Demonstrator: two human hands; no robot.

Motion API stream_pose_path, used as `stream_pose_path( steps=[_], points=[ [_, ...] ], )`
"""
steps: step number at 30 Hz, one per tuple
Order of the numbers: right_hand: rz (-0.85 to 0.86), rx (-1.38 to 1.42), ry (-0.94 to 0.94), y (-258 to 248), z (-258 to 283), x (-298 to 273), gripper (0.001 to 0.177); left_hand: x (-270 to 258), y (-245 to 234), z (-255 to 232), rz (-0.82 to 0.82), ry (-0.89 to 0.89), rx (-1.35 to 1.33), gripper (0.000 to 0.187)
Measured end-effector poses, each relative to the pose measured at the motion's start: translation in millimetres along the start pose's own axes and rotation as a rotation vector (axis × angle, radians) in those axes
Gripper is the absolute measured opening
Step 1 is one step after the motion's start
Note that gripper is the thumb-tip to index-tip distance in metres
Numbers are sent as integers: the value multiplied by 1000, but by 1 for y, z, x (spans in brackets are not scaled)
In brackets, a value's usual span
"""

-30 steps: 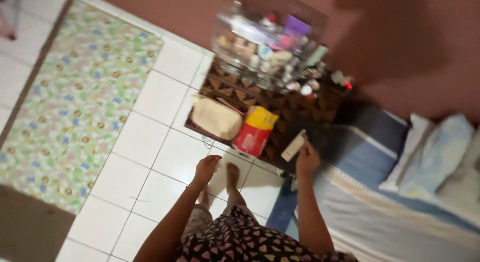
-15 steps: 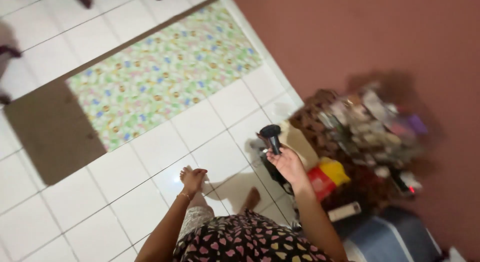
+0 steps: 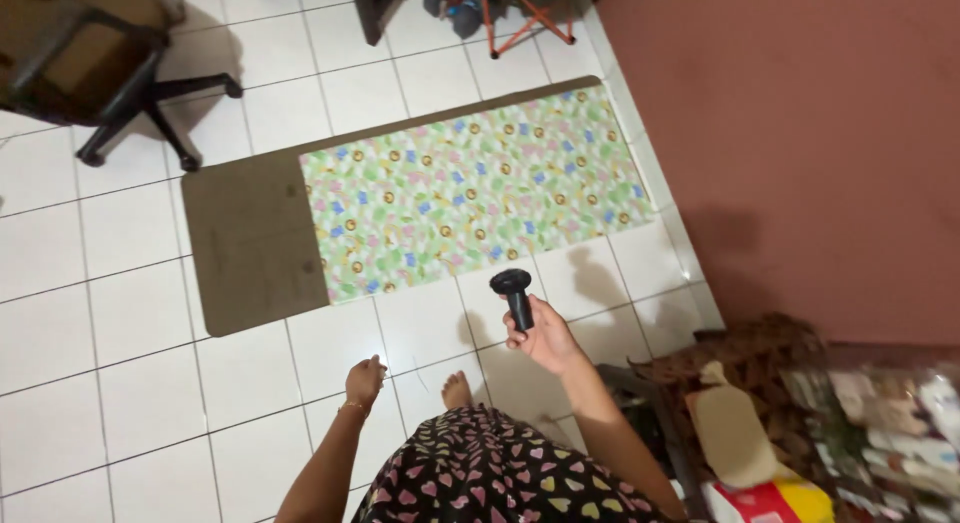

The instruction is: The person cleans a room by wiping a mat, folding and stacking blankets, picking up a toy, and dusting a wooden stand and an office chair using a handheld vacuum and a cloth.

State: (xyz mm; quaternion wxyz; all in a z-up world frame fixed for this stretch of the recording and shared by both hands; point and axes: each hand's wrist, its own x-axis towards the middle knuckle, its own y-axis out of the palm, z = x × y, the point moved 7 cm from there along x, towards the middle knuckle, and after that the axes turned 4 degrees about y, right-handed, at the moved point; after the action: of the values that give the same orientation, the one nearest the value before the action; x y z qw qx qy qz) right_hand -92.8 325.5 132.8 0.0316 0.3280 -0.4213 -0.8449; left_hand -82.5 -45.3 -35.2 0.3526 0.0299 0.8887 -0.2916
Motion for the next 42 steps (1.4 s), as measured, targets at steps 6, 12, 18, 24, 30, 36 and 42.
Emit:
stream_pose_path(
  steps=[6,12,18,24,30,36,42],
  points=[
    [-50,-154,-26,24,17,96,33,62,-37,-18,-52,5,-105,52],
    [-189,-192,-48,31,68,197,15,139,-66,-70,-21,41,-246,39],
    [-239,-148,-104,95,149,334,16,260,-139,-148,25,97,-225,41],
    [-98,-32,-108,210,224,469,17,358,-245,-224,13,65,-190,35],
    [52,42,-117,316,282,570,38,451,-331,-260,8,78,-132,44],
    [5,85,-165,379,334,674,46,566,-417,-254,-60,187,32,26],
    [45,240,-224,426,388,779,45,714,-510,-286,204,218,719,34]
  ],
)
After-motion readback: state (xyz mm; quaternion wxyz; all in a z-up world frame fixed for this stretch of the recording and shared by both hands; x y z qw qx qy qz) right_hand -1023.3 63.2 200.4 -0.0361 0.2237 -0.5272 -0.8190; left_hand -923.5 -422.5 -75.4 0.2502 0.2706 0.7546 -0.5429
